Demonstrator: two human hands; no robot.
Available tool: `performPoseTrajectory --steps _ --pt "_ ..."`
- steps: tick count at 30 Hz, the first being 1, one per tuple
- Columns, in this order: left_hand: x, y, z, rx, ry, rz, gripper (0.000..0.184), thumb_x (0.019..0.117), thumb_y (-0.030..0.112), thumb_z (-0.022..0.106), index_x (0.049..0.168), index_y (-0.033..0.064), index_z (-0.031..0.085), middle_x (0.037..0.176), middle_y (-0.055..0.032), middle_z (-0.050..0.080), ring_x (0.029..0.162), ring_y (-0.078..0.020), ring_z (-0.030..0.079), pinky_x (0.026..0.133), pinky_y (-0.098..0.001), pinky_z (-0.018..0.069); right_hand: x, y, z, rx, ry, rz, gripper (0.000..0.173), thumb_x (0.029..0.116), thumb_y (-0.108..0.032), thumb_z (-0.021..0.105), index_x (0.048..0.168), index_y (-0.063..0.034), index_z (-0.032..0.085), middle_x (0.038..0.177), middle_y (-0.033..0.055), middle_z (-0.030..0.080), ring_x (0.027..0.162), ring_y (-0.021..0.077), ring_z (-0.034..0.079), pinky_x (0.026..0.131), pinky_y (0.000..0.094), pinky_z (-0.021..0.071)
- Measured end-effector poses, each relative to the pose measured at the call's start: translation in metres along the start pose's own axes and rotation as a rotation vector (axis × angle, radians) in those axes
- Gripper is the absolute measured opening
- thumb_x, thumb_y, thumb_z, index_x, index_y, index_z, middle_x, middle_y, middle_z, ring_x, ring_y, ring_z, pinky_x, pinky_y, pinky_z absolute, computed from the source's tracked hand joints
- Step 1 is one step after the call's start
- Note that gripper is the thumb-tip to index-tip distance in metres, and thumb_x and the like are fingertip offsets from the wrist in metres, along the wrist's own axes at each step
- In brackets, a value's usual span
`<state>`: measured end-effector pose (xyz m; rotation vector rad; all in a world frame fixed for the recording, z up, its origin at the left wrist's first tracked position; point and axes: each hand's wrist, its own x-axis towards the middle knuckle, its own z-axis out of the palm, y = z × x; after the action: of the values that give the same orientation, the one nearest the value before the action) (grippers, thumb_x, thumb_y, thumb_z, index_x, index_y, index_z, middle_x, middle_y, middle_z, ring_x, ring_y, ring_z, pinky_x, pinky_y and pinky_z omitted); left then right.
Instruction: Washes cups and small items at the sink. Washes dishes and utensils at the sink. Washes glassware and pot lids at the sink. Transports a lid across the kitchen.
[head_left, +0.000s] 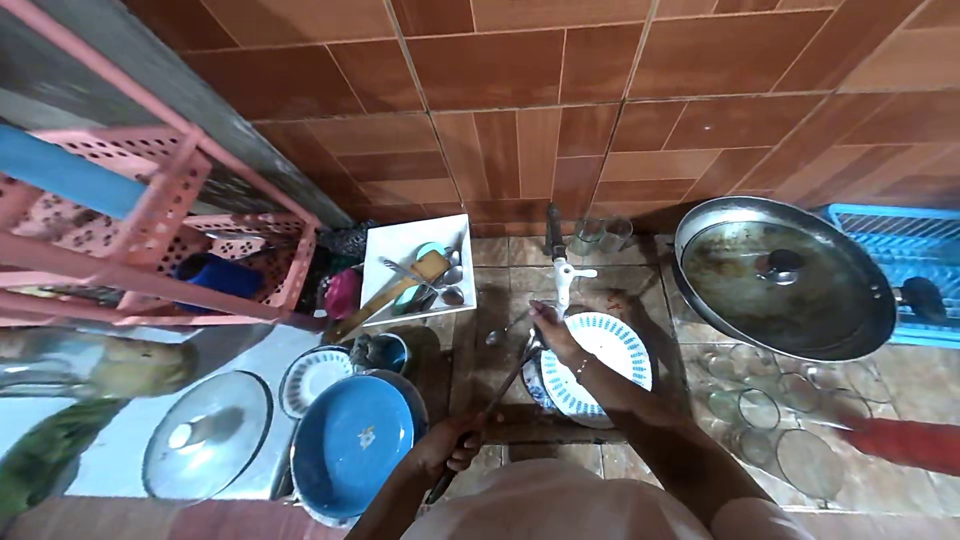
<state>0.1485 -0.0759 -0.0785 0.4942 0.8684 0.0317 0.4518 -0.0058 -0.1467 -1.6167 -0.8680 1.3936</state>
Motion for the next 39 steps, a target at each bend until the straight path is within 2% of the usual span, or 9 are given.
performPoseTrajectory --steps 4,10,14,18,24,28,32,36,39 --pt "-0.019 0.019 0.007 0.18 0.049 0.039 0.027 0.1083 0.036 0.04 0.116 0.0179 0.059 0.063 0.009 0.039 0.041 0.0001 0.031 0.036 -0.0144 0.0308 0.007 -0.005 0.0 -0.064 0.135 0.016 0.05 0.1104 -0.039 0.042 0.14 -0.0011 0.056 0.132 0.0227 0.063 0.121 0.0298 0.062 0.105 0.0475 0.0494" --pt "-0.081 0.082 0.041 0.817 0.639 0.361 0.033 0.1085 0.026 0.047 0.137 0.014 0.06 0.076 0.0008 0.058 0.055 -0.0083 0.05 0.049 -0.0259 0.0445 0.045 0.018 -0.009 -0.351 -0.061 -0.022 0.039 0.1082 -0.022 0.05 0.13 0.0064 0.063 0.125 0.0228 0.068 0.118 0.0271 0.066 0.107 0.0413 0.0494" --pt "-0.082 0.12 0.037 1.243 0.975 0.194 0.047 0.1108 0.026 0.043 0.156 0.0149 0.042 0.117 -0.0228 0.068 0.1 -0.0372 0.068 0.092 -0.0566 0.052 0.053 -0.004 0.01 -0.852 -0.347 0.006 0.048 0.1064 -0.022 0.051 0.149 0.0007 0.048 0.153 0.0241 0.047 0.145 0.0372 0.044 0.12 0.0525 0.0324" --pt "-0.056 0.14 0.021 1.375 1.127 -0.044 0.054 0.1102 0.021 0.039 0.163 0.022 0.026 0.134 -0.0241 0.062 0.114 -0.0431 0.065 0.097 -0.06 0.0515 0.076 0.014 0.032 -1.091 -0.481 -0.06 0.052 0.0996 -0.015 0.059 0.147 0.0028 0.048 0.155 0.0269 0.043 0.145 0.0423 0.04 0.118 0.0585 0.0338" --pt "-0.031 0.135 -0.007 1.594 1.356 0.232 0.042 0.1046 0.021 0.054 0.146 0.0117 0.056 0.139 -0.025 0.057 0.131 -0.0459 0.052 0.102 -0.0626 0.0439 0.084 0.03 0.041 -1.298 -0.459 -0.154 0.039 0.1018 -0.012 0.055 0.139 -0.003 0.059 0.153 0.0253 0.045 0.141 0.0489 0.042 0.108 0.0664 0.0417" --pt "-0.005 0.126 0.02 1.549 1.136 0.625 0.039 0.1012 0.031 0.061 0.135 0.0132 0.066 0.145 -0.0163 0.056 0.137 -0.0392 0.048 0.11 -0.058 0.0415 0.079 0.019 0.032 -1.357 -0.604 -0.284 0.037 0.105 -0.013 0.049 0.14 -0.0019 0.057 0.145 0.0241 0.055 0.14 0.0456 0.046 0.108 0.0651 0.0411" --pt "0.053 0.12 0.043 1.112 0.745 0.591 0.046 0.1049 0.028 0.056 0.147 0.0092 0.053 0.151 -0.0152 0.05 0.136 -0.0261 0.052 0.112 -0.0408 0.046 0.062 -0.013 0.024 -1.021 -0.328 -0.264 0.036 0.1078 -0.022 0.046 0.132 -0.0016 0.062 0.129 0.0224 0.065 0.125 0.0389 0.06 0.105 0.0555 0.0484" --pt "0.12 0.106 0.046 0.903 0.59 0.383 0.06 0.1088 0.031 0.048 0.159 0.0029 0.031 0.159 -0.0238 0.039 0.143 -0.0331 0.045 0.118 -0.0482 0.0378 0.036 -0.007 0.01 -0.124 0.006 -0.031 0.027 0.1006 -0.012 0.064 0.119 0.0077 0.06 0.107 0.0204 0.068 0.093 0.0246 0.071 0.084 0.0397 0.0611" --pt "0.151 0.097 0.057 1.064 0.45 0.239 0.047 0.112 0.032 0.035 0.142 -0.0004 0.051 0.127 -0.0237 0.063 0.115 -0.0339 0.064 0.102 -0.0515 0.0501 0.008 0.01 0.004 0.486 0.167 0.146 0.028 0.0984 -0.003 0.064 0.123 0.0074 0.055 0.097 0.017 0.067 0.075 0.0227 0.068 0.068 0.0396 0.0618"
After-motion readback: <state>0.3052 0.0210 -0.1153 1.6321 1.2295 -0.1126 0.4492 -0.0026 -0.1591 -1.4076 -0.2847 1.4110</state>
